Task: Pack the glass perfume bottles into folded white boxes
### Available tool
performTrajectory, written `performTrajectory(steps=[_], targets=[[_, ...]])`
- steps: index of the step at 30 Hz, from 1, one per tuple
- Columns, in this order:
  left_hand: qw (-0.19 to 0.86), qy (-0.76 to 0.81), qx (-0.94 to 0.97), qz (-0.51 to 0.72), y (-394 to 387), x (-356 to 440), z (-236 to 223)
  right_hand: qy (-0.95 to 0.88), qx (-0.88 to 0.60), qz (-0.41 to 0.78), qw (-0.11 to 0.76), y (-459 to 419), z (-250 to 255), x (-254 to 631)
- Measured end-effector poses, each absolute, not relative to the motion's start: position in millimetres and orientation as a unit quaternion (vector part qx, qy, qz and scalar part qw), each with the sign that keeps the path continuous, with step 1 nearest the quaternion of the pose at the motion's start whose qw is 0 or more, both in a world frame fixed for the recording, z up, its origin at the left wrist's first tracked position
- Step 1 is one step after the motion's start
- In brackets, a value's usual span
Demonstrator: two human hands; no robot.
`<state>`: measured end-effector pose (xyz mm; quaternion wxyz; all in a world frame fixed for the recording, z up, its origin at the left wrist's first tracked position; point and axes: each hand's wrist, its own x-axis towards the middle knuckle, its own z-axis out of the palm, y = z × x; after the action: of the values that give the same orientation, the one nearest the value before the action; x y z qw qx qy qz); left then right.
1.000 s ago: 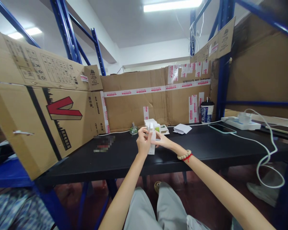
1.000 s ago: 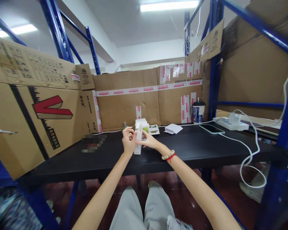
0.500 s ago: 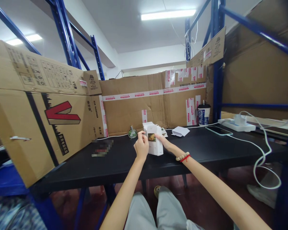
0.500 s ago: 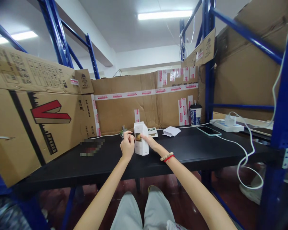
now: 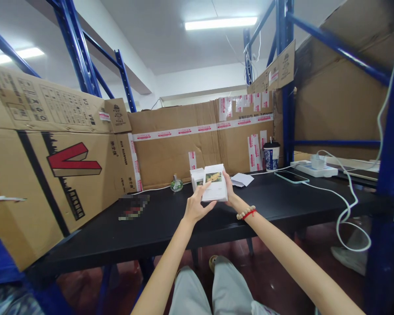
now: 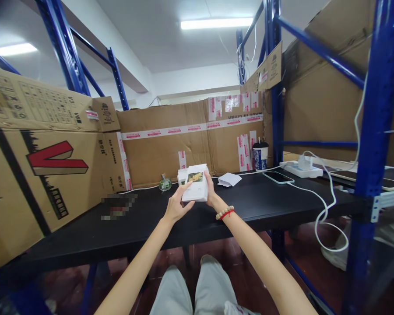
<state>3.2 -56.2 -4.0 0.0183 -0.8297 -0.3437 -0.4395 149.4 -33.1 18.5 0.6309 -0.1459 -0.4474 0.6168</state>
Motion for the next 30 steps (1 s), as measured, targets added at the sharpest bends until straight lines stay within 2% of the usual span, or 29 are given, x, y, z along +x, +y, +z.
performTrajectory(steps=[15,23,26,30], targets=[[0.024,-0.308,-0.832,-0.461,-55.3,4.7,-5.2,-0.486,-0.160,0.656,0.555,-39.8,20.6,156.5],[-0.002,-0.368,-0.832,-0.415,-54.1,7.9,-3.4,-0.500,-0.202,0.596,0.594,-25.5,13.0,154.6],[0.005,-0.390,-0.830,-0.398,-55.6,6.8,-2.4,-0.533,-0.228,0.538,0.612,-16.2,3.5,152.5],[0.027,-0.481,-0.760,-0.437,-51.9,7.2,-3.6,-0.659,-0.277,0.308,0.628,-11.2,-9.9,155.1]])
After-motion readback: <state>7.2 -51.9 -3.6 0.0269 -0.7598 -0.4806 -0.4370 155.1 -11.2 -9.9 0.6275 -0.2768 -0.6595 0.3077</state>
